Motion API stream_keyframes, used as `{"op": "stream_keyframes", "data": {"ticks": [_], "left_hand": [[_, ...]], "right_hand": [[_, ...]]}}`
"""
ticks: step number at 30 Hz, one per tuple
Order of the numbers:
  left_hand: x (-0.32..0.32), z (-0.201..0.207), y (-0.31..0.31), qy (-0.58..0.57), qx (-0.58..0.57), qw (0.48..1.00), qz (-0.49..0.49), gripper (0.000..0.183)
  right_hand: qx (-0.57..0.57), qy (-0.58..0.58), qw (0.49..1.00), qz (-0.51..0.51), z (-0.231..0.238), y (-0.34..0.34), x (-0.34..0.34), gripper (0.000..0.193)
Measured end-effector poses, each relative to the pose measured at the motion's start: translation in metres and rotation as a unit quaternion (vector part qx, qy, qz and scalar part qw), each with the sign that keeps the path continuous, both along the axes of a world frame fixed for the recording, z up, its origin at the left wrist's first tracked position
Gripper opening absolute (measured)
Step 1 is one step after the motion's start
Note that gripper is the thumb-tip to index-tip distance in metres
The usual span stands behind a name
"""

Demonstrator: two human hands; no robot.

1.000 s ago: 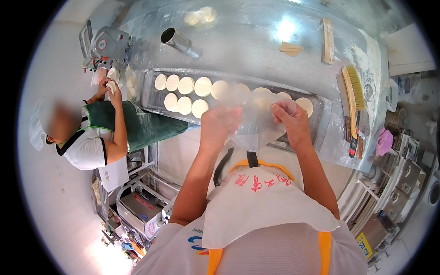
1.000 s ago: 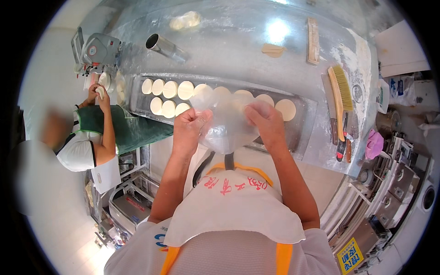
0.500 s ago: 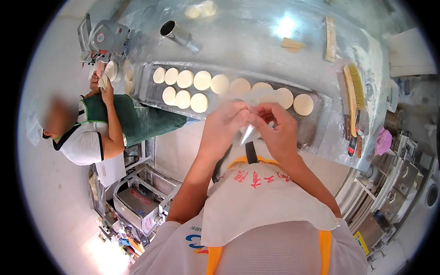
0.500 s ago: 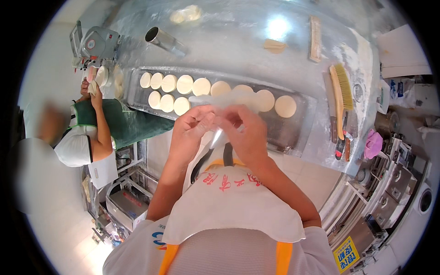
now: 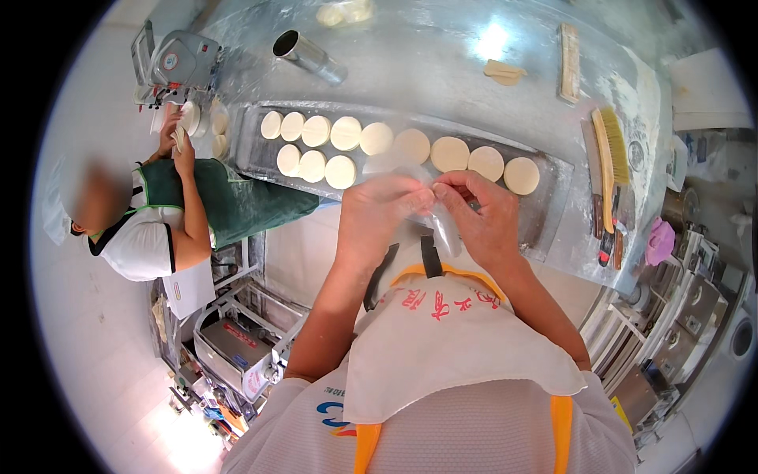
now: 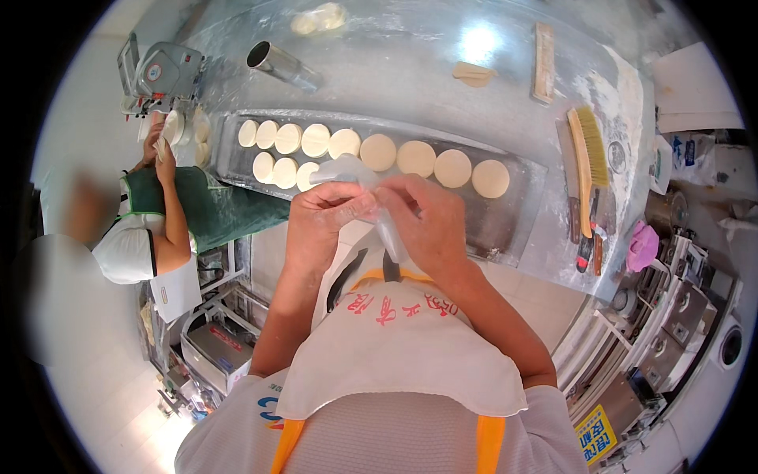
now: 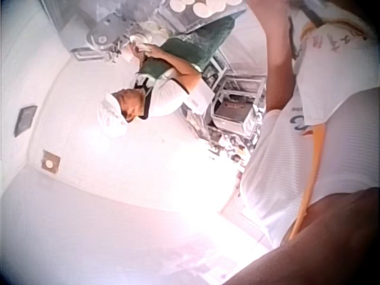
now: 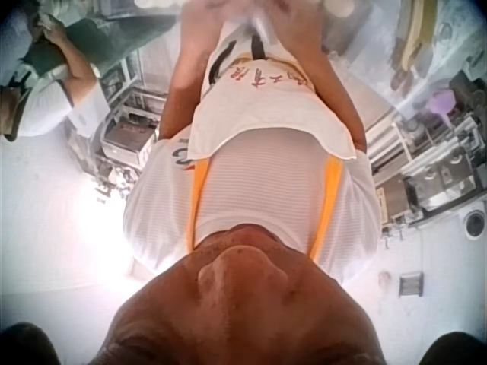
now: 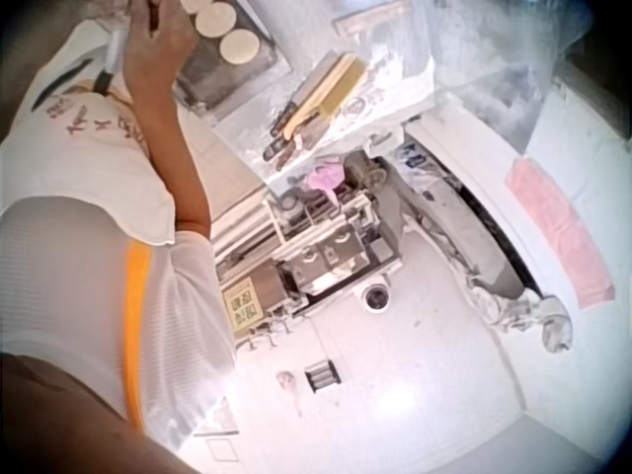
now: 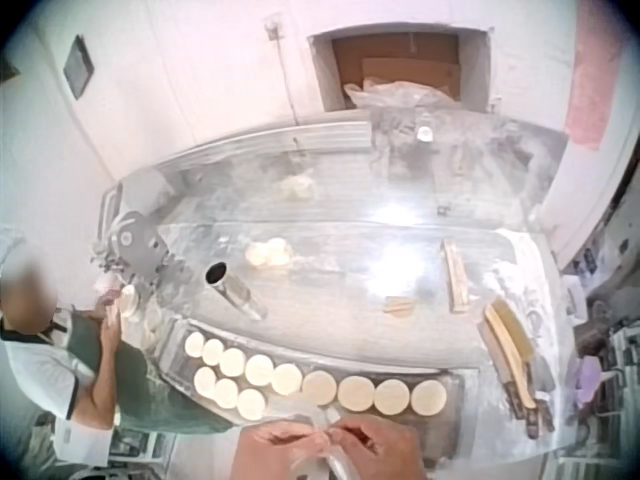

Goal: The person picks up thin dough disks from a stainless steel table, stacks them, and then wraps the stack in a plastic sheet.

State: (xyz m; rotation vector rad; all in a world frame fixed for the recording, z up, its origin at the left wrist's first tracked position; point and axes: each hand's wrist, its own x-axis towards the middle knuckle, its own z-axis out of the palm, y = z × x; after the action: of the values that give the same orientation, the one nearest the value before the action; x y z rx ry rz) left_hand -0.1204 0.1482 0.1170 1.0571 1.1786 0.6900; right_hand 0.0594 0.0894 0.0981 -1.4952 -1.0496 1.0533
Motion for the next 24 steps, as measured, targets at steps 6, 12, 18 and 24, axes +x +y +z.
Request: {"op": "stream_keyframes", "data": {"ticks": [6,12,18,24], "left_hand": [[-0.002,-0.005,0.005,-0.044,-0.091,0.995,-0.007,0.011],[-0.017,-0.027,0.008,-0.206,-0.155,0.966,-0.025,0.018],[-0.034,-0.082,0.017,-0.053,-0.025,0.998,-0.017,0.025],[-0.003,-0.073,0.020,-0.108,-0.053,0.970,0.212,0.011]], "right_hand": [[0.027,-0.007,1.000,0.003,-0.007,-0.001,0.008,0.012],[-0.024,0.171,0.985,0.021,-0.016,-0.002,0.018,0.013],[-0.002,0.508,0.860,0.040,-0.040,-0.007,0.032,0.012],[-0.010,0.609,0.793,0.017,-0.068,-0.032,0.044,0.010]]}}
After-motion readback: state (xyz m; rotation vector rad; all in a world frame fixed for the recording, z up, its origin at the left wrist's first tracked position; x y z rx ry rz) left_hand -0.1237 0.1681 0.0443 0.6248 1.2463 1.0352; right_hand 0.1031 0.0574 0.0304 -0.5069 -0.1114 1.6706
